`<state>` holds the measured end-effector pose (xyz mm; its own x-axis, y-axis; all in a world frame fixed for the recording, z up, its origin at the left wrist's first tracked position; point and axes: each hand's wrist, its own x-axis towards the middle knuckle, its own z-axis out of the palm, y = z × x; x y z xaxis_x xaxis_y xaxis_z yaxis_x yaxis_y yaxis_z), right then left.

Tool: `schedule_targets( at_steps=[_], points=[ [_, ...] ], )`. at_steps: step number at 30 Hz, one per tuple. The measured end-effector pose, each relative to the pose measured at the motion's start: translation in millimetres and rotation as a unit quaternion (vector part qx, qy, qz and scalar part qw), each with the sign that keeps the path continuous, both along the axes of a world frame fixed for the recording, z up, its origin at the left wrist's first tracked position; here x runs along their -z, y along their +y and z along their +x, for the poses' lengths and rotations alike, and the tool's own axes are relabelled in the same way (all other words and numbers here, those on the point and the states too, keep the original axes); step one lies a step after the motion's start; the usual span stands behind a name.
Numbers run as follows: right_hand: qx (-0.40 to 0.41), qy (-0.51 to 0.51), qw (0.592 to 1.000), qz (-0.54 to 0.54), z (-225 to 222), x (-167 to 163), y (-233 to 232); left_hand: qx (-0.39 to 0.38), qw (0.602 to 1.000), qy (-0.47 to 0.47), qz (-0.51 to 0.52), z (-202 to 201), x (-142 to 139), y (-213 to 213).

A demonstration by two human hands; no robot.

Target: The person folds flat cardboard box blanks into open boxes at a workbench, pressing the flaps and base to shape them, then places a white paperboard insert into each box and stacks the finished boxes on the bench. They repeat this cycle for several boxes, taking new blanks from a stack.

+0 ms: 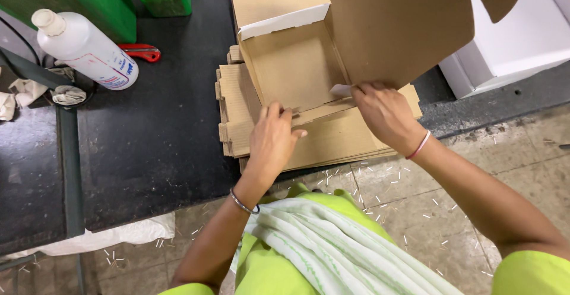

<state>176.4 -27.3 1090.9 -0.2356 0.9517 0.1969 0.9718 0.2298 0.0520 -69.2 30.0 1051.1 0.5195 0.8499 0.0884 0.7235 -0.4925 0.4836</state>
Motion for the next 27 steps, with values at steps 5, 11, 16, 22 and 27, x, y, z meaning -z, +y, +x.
schedule_targets(
  at_steps=[5,11,16,22,27],
  points=[
    [-0.014,0.053,0.998,-0.029,8,7,2,0.049,0.998,-0.018,0.018,-3,1,5],
    [-0.089,0.092,0.991,0.049,15,22,17,0.103,0.992,0.016,-0.072,-10,-7,43],
    [-0.05,0.04,0.996,-0.058,26,42,57,0.121,0.956,0.134,-0.23,-6,-2,97],
    [0.054,-0.007,0.967,-0.249,26,72,107,0.205,0.919,0.218,-0.255,8,27,143],
    [0.076,0.06,0.957,-0.272,15,61,93,0.107,0.963,0.167,-0.184,16,22,98]
  ],
)
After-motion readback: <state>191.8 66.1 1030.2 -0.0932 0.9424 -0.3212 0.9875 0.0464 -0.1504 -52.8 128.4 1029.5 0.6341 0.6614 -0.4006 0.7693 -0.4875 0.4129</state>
